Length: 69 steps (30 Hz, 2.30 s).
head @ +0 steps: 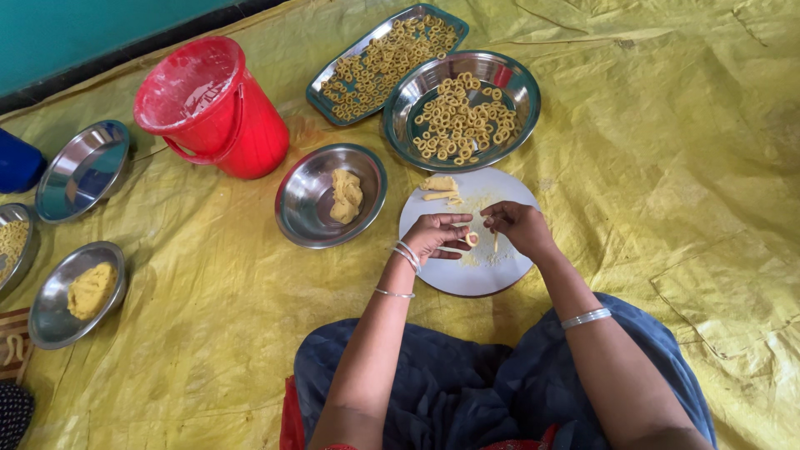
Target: The person rolls small pieces of dough into thin ropes on a white plate, then joins the ends to form rings. The finished rings are placed into a nearby metal bowl. The person repeats this process continuously.
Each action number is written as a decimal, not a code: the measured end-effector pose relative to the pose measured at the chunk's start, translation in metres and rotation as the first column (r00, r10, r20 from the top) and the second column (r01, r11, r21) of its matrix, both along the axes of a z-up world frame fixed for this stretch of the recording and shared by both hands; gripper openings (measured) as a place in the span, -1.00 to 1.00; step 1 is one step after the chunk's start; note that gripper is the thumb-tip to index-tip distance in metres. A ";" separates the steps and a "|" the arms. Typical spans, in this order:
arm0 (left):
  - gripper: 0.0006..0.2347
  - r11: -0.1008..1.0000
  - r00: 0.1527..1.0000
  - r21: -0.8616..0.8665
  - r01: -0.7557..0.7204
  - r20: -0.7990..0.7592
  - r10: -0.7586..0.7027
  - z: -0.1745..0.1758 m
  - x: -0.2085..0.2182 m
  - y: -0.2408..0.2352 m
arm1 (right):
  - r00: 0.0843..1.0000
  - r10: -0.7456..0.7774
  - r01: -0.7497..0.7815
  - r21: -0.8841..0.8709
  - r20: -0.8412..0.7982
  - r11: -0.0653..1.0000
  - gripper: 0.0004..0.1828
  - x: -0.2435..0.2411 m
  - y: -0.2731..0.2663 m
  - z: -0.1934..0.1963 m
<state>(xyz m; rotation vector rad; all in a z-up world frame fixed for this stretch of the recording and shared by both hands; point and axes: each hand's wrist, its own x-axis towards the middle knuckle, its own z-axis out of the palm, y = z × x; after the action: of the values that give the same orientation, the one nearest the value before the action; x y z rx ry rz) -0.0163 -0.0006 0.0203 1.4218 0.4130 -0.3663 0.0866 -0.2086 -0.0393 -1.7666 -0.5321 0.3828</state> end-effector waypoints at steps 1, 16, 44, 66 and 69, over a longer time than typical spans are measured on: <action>-0.59 1.000 1.000 -0.003 -0.006 0.000 0.006 0.001 0.000 -0.001 | 1.000 0.010 -0.010 -0.007 0.006 1.000 -0.79 -0.001 0.000 -0.001; -0.83 0.989 0.965 -0.010 0.146 -0.220 -0.144 -0.072 0.040 0.026 | 1.000 0.022 -0.021 -0.064 0.018 0.998 -0.76 -0.005 -0.001 0.007; -0.72 0.702 0.832 -0.473 -0.532 -0.141 0.536 -0.138 -0.015 -0.065 | 0.994 -0.020 0.027 0.061 -0.108 0.998 -0.72 -0.021 0.011 0.007; -0.83 0.752 0.722 -0.329 -0.572 0.234 0.651 -0.055 -0.004 -0.050 | 0.925 -0.080 0.164 -0.202 0.371 0.966 -0.76 -0.040 0.006 0.057; -0.84 0.836 0.782 -0.218 -0.503 0.298 0.548 -0.051 -0.007 -0.046 | 0.912 -0.085 0.173 -0.189 0.401 0.967 -0.73 -0.039 0.005 0.061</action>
<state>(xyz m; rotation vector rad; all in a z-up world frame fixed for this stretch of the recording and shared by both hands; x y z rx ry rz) -0.0233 -0.0467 -0.0306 1.1533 0.4667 0.3165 0.0475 -0.2037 0.0212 -2.0986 -0.6675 -0.0120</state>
